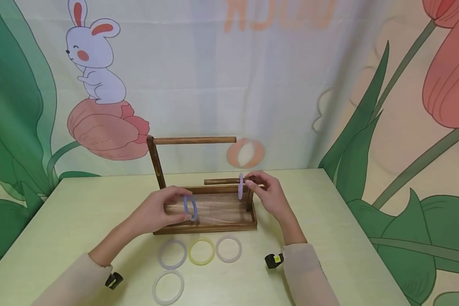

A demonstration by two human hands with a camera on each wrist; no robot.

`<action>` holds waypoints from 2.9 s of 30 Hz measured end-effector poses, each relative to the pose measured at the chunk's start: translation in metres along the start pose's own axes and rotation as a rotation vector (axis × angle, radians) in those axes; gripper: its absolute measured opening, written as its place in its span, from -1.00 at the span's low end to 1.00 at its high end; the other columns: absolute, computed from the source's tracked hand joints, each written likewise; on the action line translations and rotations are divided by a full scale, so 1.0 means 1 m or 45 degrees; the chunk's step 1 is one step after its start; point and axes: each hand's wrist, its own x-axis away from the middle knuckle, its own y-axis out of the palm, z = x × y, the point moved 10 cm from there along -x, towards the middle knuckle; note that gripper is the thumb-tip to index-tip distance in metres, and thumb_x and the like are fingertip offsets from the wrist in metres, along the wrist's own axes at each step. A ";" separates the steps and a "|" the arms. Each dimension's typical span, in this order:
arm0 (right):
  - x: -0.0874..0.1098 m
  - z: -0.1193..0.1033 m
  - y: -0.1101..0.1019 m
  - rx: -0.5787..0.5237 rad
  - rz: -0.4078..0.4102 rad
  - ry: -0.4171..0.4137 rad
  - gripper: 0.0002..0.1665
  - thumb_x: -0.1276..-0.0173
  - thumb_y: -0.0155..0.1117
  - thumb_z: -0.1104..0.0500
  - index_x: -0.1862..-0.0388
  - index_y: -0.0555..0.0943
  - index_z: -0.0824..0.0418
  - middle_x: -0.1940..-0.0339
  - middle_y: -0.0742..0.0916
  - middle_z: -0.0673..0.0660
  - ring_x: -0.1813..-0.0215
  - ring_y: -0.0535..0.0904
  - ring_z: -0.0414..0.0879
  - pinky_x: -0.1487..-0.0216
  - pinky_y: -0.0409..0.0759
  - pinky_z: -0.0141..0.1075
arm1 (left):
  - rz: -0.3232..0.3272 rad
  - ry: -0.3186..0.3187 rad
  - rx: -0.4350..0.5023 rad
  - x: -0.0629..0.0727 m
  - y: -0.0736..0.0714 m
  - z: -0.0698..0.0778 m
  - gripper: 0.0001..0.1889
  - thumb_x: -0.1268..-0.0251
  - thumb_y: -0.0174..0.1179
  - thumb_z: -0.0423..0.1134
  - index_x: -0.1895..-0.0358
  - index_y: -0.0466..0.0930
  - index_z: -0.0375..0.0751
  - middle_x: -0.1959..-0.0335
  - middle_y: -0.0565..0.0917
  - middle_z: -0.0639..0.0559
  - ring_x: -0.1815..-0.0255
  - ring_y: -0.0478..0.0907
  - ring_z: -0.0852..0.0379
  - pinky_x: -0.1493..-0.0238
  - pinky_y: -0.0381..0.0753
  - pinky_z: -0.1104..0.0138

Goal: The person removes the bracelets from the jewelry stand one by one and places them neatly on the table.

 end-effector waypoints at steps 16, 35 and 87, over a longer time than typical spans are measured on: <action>0.000 0.001 0.000 0.008 0.001 0.003 -0.74 -0.62 0.30 0.11 -0.16 0.70 0.19 -0.03 0.74 0.19 -0.08 0.62 -0.02 -0.08 0.60 -0.31 | -0.097 0.151 -0.014 0.039 0.008 0.034 -0.38 -0.21 0.61 -0.15 -0.34 0.61 -0.10 -0.30 0.68 0.11 -0.36 0.58 0.10 -0.28 0.64 0.07; 0.000 0.000 0.002 0.002 -0.001 0.007 -0.75 -0.61 0.31 0.13 -0.15 0.71 0.20 -0.01 0.75 0.17 -0.07 0.62 -0.03 -0.07 0.61 -0.30 | -0.324 0.167 0.010 0.075 0.070 0.038 -0.37 -0.22 0.59 -0.05 -0.35 0.60 0.01 -0.31 0.68 0.16 -0.35 0.59 0.13 -0.31 0.61 0.08; 0.000 0.001 0.000 -0.003 -0.005 0.004 -0.73 -0.61 0.31 0.10 -0.17 0.70 0.18 -0.02 0.74 0.18 -0.07 0.62 -0.03 -0.07 0.61 -0.30 | -0.440 0.227 -0.367 0.097 0.103 0.042 -0.31 -0.13 0.62 0.10 -0.33 0.62 0.05 -0.27 0.65 0.32 -0.32 0.53 0.17 -0.35 0.54 0.09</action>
